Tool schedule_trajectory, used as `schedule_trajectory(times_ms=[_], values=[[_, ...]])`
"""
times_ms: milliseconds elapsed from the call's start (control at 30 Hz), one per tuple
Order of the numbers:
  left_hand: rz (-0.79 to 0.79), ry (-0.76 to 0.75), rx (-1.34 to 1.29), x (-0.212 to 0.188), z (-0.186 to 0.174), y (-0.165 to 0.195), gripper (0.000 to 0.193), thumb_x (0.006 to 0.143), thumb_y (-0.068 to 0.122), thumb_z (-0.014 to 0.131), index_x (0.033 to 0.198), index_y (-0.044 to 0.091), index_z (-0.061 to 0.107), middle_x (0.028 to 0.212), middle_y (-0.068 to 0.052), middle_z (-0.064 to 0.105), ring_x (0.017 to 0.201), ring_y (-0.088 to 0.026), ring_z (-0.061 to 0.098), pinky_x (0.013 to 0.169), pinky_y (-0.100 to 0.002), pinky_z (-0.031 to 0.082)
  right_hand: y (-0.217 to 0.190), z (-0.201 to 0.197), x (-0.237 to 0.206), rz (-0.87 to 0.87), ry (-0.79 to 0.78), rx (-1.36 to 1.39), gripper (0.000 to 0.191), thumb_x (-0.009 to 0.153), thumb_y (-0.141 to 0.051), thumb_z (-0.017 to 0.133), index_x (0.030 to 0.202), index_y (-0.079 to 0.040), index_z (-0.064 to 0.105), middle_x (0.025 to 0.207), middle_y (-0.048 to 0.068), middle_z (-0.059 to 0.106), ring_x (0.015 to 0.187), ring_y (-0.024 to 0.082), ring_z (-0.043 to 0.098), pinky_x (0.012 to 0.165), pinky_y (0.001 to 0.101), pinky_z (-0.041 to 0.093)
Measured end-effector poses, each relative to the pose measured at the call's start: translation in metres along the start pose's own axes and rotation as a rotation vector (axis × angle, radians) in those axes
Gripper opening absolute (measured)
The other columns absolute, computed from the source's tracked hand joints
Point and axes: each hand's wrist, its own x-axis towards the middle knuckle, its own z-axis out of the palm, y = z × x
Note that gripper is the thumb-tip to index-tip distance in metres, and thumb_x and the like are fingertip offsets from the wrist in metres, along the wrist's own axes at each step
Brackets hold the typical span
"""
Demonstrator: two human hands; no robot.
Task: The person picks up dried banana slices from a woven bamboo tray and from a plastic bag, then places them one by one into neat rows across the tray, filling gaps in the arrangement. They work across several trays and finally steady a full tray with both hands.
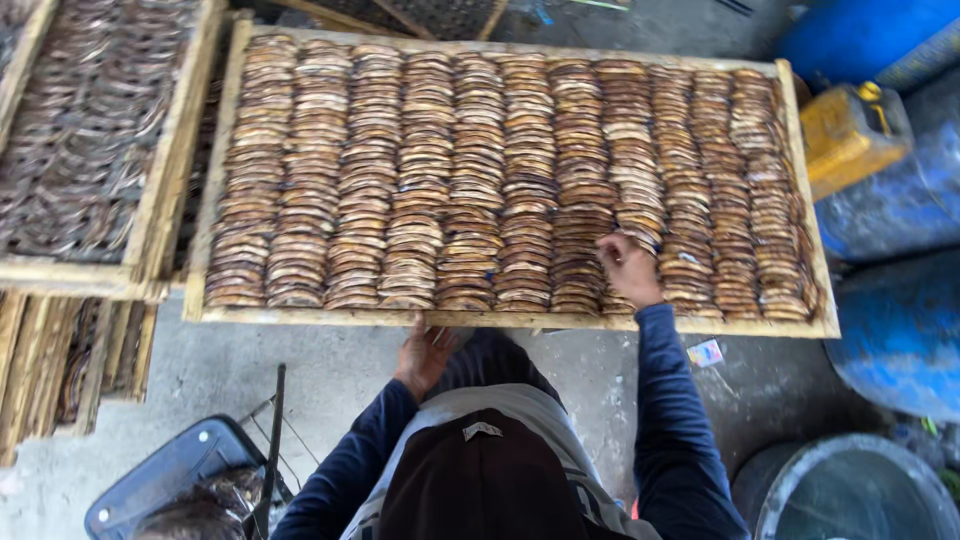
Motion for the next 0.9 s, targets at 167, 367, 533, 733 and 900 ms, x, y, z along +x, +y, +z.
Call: schedule_trajectory(times_ms=[167, 367, 533, 733, 900], values=[[0.035, -0.056, -0.023, -0.003, 0.001, 0.003, 0.045, 0.099, 0.045, 0.056, 0.138, 0.022, 0.051, 0.135, -0.006, 0.061, 0.125, -0.029, 0.058, 0.105, -0.051, 0.046, 0.0, 0.012, 0.066, 0.154, -0.031, -0.048, 0.023, 0.093, -0.021, 0.074, 0.116, -0.014, 0.07, 0.109, 0.009, 0.073, 0.102, 0.028, 0.066, 0.092, 0.0413, 0.051], [0.1, 0.068, -0.126, 0.0, 0.015, -0.003, 0.04, 0.104, 0.043, 0.056, 0.136, 0.021, 0.052, 0.125, -0.01, 0.064, 0.117, -0.03, 0.062, 0.102, -0.051, 0.049, -0.008, 0.041, 0.087, 0.019, -0.051, -0.311, 0.025, 0.09, -0.023, 0.074, 0.115, -0.017, 0.071, 0.124, 0.014, 0.068, 0.127, 0.039, 0.048, 0.107, 0.0568, 0.035], [0.215, 0.208, -0.151, 0.011, 0.039, -0.014, 0.023, 0.104, 0.034, 0.056, 0.121, 0.018, 0.052, 0.116, -0.009, 0.065, 0.108, -0.029, 0.063, 0.096, -0.053, 0.051, -0.02, 0.05, 0.104, -0.101, -0.05, -0.274, 0.021, 0.087, -0.017, 0.075, 0.108, -0.017, 0.074, 0.114, 0.012, 0.071, 0.121, 0.038, 0.051, 0.108, 0.0572, 0.032], [0.33, 0.277, -0.182, 0.019, 0.055, -0.019, 0.014, 0.104, 0.03, 0.055, 0.115, 0.022, 0.053, 0.109, -0.003, 0.066, 0.1, -0.023, 0.063, 0.089, -0.048, 0.051, -0.067, 0.087, 0.153, -0.239, -0.151, -0.059, 0.022, 0.091, -0.006, 0.071, 0.109, -0.019, 0.074, 0.106, 0.009, 0.069, 0.107, 0.031, 0.06, 0.098, 0.0461, 0.046], [0.358, 0.248, -0.218, 0.018, 0.051, -0.036, 0.011, 0.104, 0.019, 0.06, 0.112, 0.022, 0.054, 0.102, -0.001, 0.062, 0.095, -0.022, 0.061, 0.087, -0.047, 0.054, -0.103, 0.133, 0.155, -0.407, -0.466, -0.132, 0.036, 0.096, 0.001, 0.063, 0.121, -0.022, 0.073, 0.115, 0.007, 0.065, 0.108, 0.029, 0.061, 0.097, 0.0434, 0.052]])
